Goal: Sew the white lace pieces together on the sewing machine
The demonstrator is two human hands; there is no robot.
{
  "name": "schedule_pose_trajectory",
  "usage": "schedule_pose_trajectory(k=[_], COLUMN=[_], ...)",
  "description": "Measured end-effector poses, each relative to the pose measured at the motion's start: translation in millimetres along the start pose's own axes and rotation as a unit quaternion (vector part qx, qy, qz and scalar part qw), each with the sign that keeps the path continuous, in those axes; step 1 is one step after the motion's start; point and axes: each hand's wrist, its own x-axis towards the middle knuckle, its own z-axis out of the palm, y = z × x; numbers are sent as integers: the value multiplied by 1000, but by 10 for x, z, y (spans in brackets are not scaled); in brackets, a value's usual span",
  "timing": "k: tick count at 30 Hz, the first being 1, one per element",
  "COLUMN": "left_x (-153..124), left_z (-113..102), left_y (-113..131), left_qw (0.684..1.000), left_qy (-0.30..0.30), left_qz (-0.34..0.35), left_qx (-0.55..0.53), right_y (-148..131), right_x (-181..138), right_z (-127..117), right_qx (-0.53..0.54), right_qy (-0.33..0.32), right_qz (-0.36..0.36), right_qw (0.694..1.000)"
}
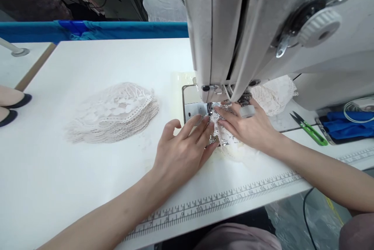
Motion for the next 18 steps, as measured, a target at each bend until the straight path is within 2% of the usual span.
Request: schedule_pose_trajectory(k=[8,14,16,18], left_x=[15,28,29,34], left_z=[38,24,21,19], left_y=[-38,-33,-32,-41], left_qw=[1000,1000,1000,998], left_qy=[-5,-19,-18,-17], left_qz=[-15,-18,-17,-19], left_qx=[-11,-6,-19,-51], right_y=[50,102,71,25], right_x=[21,-8,-36,-57], right_z=[95,-24,-110,-181], right_qx=[-22,35,88,132], right_qy=[35,117,106,66], right_qz=[-7,-59,-79,-84], right_qw=[999,991,987,985])
